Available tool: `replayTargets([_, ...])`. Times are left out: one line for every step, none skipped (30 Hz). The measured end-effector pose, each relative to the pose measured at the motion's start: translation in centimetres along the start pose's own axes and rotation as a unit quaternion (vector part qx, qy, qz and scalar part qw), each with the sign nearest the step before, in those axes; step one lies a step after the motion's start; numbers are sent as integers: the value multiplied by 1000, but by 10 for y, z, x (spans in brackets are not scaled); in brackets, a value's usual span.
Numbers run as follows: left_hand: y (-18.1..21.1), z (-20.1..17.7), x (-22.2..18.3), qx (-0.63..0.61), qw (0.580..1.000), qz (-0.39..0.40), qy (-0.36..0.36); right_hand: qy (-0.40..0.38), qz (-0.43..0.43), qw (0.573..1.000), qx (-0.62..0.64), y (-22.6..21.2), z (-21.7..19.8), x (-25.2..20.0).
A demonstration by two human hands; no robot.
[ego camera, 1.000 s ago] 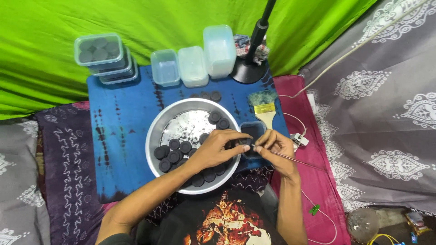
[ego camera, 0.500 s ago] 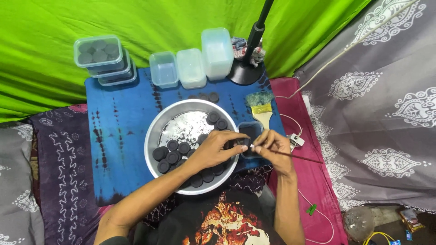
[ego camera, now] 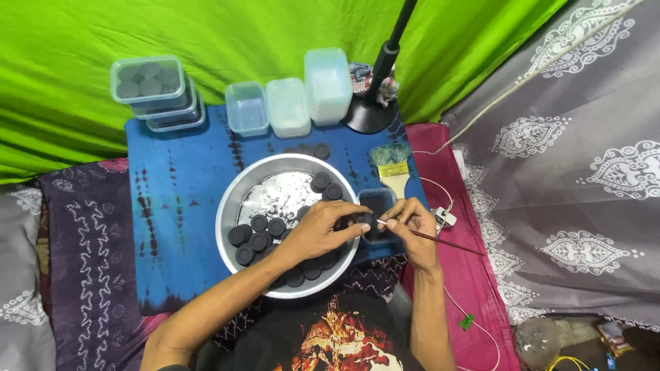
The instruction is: Applying a liquid coating to individual black plastic caps using a thin stick applicator tool.
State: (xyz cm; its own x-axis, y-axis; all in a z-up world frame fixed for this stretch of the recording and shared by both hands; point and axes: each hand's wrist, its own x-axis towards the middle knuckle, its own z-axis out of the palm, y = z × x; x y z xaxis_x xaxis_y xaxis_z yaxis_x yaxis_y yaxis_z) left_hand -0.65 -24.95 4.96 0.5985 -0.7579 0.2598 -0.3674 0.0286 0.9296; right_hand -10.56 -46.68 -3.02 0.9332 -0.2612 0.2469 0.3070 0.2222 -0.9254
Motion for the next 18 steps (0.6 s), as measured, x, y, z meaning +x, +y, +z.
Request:
replayTargets([0, 0, -1, -1, 1000, -6, 1, 0, 6, 1000, 2, -5, 5, 1])
replayTargets([-1, 0, -1, 5, 1000, -3, 6, 14, 8, 1000, -19, -10, 9, 3])
replayTargets([-2, -1, -1, 13, 1000, 1, 11, 27, 9, 999, -40, -15, 13, 5])
replayTargets([1, -1, -1, 13, 1000, -3, 12, 25, 13, 999, -39, -17, 16, 4])
replayTargets([4, -2, -1, 17, 1000, -6, 20, 38, 15, 996, -78, -20, 19, 3])
replayTargets([7, -3, 0, 21, 999, -8, 28, 49, 16, 992, -118, -23, 22, 3])
replayTargets([6, -3, -2, 21, 999, -12, 28, 50, 20, 992, -117, -23, 25, 3])
replayTargets([5, -3, -4, 26, 999, -24, 38, 46, 21, 989, -139, -22, 28, 4])
replayTargets([5, -3, -4, 31, 998, -33, 49, 43, 21, 986, -162, -23, 29, 6])
replayTargets([5, -5, -3, 30, 998, -35, 48, 43, 23, 986, -162, -23, 26, 6])
replayTargets([4, -7, -5, 38, 997, -31, 59, 49, 16, 983, -173, -23, 24, 5])
replayTargets([3, -9, -6, 46, 996, -26, 70, 55, 10, 981, -185, -22, 22, 5])
replayTargets([7, -15, -7, 45, 996, -31, 71, 53, 14, 981, -184, -26, 24, 9])
replayTargets([11, -22, -8, 53, 996, -23, 67, 40, 0, 973, -229, -29, 25, 12])
replayTargets([15, -28, -11, 59, 996, -18, 64, 25, -13, 961, -274, -33, 27, 14])
replayTargets([17, -29, -18, 57, 996, -24, 67, 21, -7, 962, -273, -43, 38, 17])
replayTargets([18, -32, -23, 84, 993, -18, 78, -10, 7, 947, -322, -54, 48, 24])
replayTargets([20, -35, -29, 110, 990, -12, 89, -42, 21, 928, -370, -64, 60, 30])
